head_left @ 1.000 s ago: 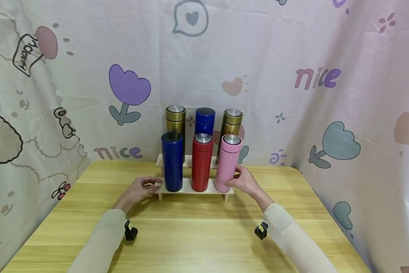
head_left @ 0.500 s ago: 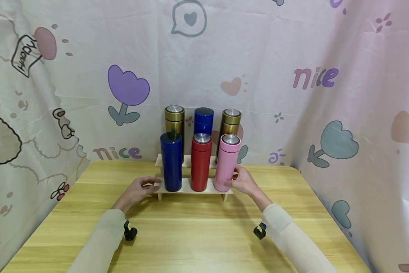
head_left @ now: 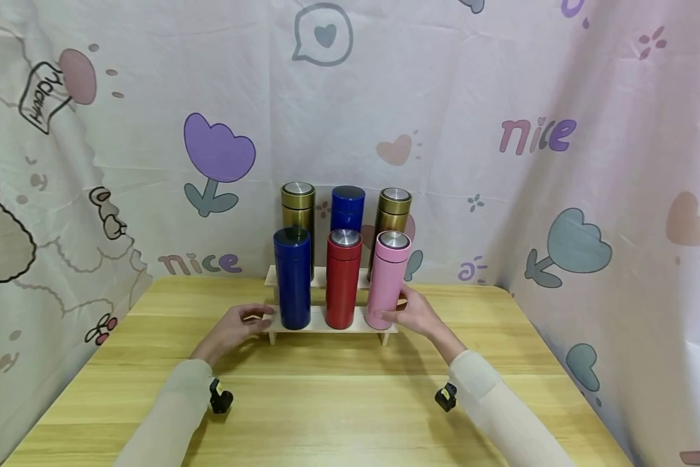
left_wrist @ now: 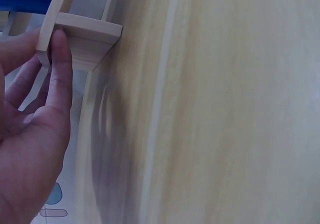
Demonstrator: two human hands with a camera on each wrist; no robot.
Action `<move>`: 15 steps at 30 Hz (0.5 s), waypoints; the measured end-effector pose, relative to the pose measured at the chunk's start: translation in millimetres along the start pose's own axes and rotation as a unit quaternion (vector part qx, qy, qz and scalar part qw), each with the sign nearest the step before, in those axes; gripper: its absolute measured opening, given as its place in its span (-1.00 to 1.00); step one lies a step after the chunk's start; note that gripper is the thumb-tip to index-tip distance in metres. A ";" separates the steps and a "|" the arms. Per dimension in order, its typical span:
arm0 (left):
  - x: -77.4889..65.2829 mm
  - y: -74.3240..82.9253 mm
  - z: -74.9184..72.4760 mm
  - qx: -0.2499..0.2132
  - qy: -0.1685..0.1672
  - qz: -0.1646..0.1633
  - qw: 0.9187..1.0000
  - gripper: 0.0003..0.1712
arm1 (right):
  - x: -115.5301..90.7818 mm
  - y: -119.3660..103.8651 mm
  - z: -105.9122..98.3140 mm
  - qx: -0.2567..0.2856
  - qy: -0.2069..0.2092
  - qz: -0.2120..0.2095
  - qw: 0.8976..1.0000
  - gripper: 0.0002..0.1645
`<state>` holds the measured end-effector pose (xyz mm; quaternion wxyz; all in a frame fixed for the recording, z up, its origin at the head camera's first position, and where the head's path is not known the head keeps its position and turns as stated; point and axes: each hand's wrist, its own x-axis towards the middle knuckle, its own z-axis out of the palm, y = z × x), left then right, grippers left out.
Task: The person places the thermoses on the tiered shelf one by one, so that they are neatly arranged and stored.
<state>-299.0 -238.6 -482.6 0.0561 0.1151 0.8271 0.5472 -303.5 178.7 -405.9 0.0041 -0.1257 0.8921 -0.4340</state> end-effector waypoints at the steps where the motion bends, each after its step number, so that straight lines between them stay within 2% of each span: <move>1: -0.7 1.2 -0.2 0.000 0.002 -0.004 1.000 -0.51 | 0.2 0.7 -0.5 -0.002 -0.002 -0.002 1.000 -0.16; 8: -4.1 5.4 -4.4 -0.005 -0.005 0.007 1.000 -0.52 | -2.0 4.2 -12.3 -0.021 -0.039 -0.013 0.999 -0.02; 11: -5.8 1.7 -8.4 -0.011 0.009 0.004 1.000 -0.52 | -5.1 7.5 -21.2 -0.002 -0.045 -0.002 0.999 -0.11; 15: -8.6 -6.3 -13.4 -0.043 0.023 0.001 0.999 -0.49 | -9.5 16.7 -32.8 0.014 -0.024 0.010 1.000 -0.33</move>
